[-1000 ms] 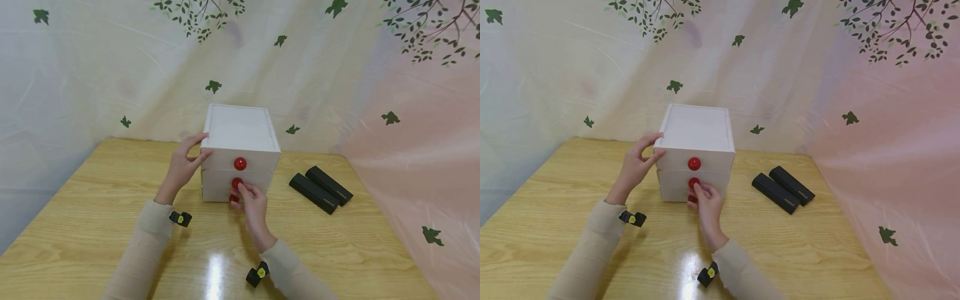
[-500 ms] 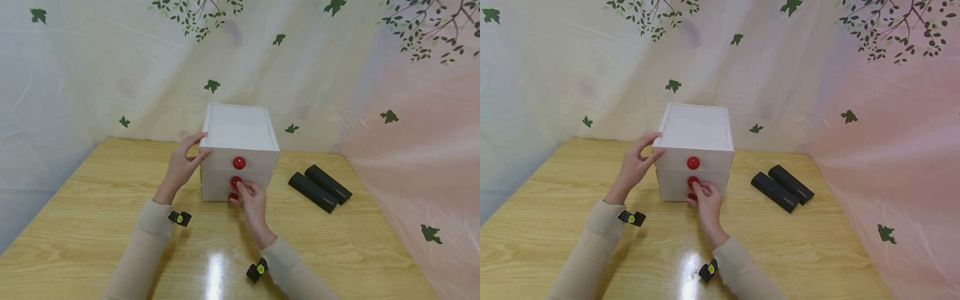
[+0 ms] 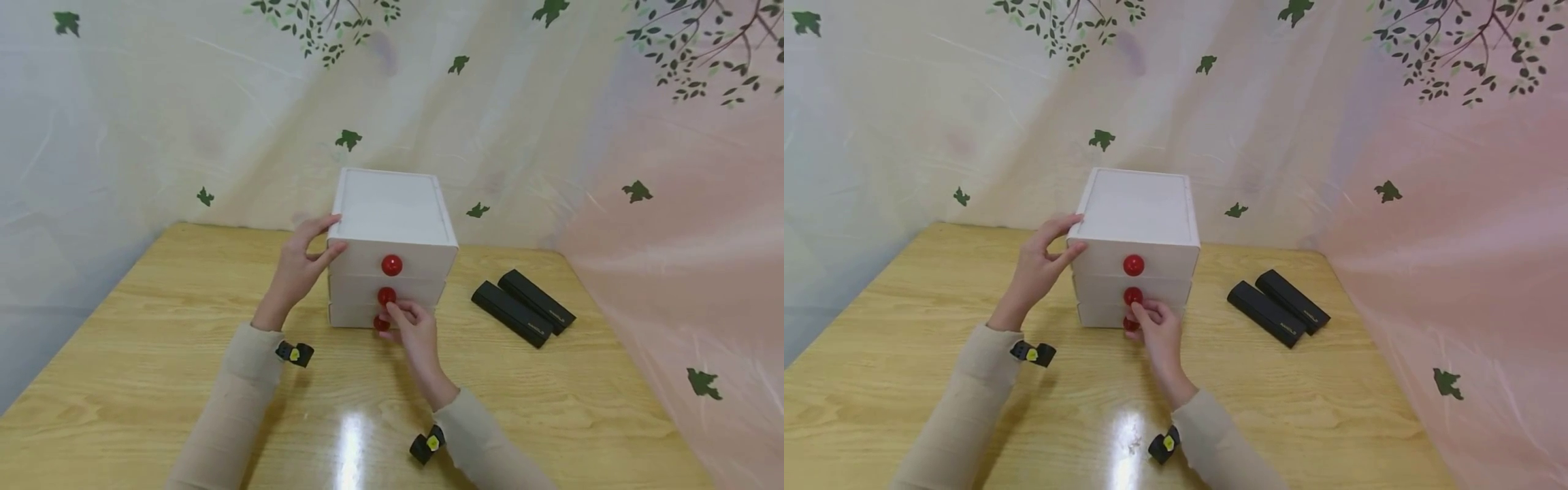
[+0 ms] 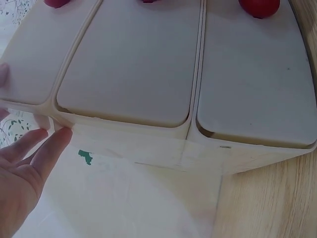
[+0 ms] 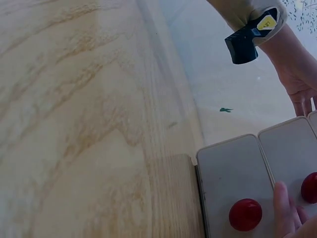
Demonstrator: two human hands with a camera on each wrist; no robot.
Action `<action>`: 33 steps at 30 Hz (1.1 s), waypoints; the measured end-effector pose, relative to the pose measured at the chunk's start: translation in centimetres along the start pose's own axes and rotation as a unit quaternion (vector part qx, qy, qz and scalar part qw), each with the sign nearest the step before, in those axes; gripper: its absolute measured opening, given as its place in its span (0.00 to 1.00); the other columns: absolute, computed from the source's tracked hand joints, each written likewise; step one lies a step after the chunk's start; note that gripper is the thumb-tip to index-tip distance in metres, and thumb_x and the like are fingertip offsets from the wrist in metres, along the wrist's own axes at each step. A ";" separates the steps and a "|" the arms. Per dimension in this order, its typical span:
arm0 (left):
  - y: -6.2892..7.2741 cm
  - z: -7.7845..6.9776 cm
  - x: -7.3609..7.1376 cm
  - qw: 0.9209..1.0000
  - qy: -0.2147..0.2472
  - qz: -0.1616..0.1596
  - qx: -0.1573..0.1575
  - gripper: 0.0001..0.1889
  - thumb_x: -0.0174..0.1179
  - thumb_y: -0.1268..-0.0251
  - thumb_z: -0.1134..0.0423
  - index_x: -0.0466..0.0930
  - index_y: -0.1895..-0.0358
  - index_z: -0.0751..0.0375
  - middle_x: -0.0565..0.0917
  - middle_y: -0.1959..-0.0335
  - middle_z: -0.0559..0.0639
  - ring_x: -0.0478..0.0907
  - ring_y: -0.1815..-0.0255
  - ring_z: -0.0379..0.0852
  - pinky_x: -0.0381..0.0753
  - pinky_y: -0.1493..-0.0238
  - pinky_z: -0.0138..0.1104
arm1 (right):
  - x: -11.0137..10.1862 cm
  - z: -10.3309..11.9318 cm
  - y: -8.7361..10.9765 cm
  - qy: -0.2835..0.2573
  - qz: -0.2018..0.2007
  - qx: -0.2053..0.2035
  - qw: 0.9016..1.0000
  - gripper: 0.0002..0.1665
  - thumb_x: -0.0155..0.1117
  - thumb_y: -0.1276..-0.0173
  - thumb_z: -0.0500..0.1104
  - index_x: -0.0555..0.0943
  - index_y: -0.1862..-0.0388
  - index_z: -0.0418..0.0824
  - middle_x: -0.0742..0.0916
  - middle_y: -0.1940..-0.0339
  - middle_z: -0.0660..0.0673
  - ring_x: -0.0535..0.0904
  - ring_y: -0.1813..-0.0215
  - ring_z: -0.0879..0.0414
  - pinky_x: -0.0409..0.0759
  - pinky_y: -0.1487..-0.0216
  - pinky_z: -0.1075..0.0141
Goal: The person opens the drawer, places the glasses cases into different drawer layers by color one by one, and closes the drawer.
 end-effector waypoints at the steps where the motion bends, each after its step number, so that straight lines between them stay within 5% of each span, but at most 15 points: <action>1: 0.0 0.0 0.0 1.000 0.001 0.001 -0.002 0.24 0.63 0.35 0.64 0.73 0.36 0.58 0.75 0.37 0.58 0.74 0.37 0.56 0.86 0.55 0.50 | -0.2 -0.1 0.0 0.003 -0.002 0.003 1.000 0.16 0.62 0.30 0.42 0.77 0.50 0.31 0.87 0.55 0.34 0.85 0.60 0.58 0.87 0.64 0.68; 12: 0.0 -0.3 0.0 1.000 0.009 0.001 0.001 0.22 0.63 0.35 0.65 0.75 0.39 0.62 0.74 0.35 0.59 0.74 0.37 0.57 0.86 0.56 0.50 | -1.5 -1.4 0.0 0.051 -0.011 0.031 0.998 0.16 0.64 0.33 0.38 0.79 0.49 0.30 0.87 0.58 0.42 0.83 0.62 0.62 0.87 0.59 0.66; 22: 0.0 -0.2 0.1 1.000 0.006 -0.001 0.003 0.21 0.63 0.35 0.64 0.75 0.39 0.61 0.74 0.36 0.58 0.74 0.37 0.57 0.86 0.56 0.50 | -1.8 -2.1 -0.2 0.047 -0.022 0.047 0.998 0.16 0.65 0.34 0.37 0.79 0.52 0.26 0.87 0.63 0.44 0.83 0.63 0.62 0.87 0.64 0.69; 33: 0.0 -0.1 0.1 1.000 0.006 0.009 -0.011 0.21 0.62 0.34 0.64 0.75 0.39 0.61 0.75 0.37 0.57 0.73 0.36 0.55 0.86 0.55 0.51 | -1.6 -2.8 -0.8 0.055 0.000 0.070 0.996 0.15 0.62 0.31 0.37 0.80 0.51 0.27 0.86 0.56 0.41 0.84 0.60 0.59 0.88 0.59 0.64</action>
Point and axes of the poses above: each hand's wrist, its own y-axis away from the middle knuckle, its own x-axis out of the palm, z = x × y, the point moved 6 cm from there along -y, towards the middle knuckle
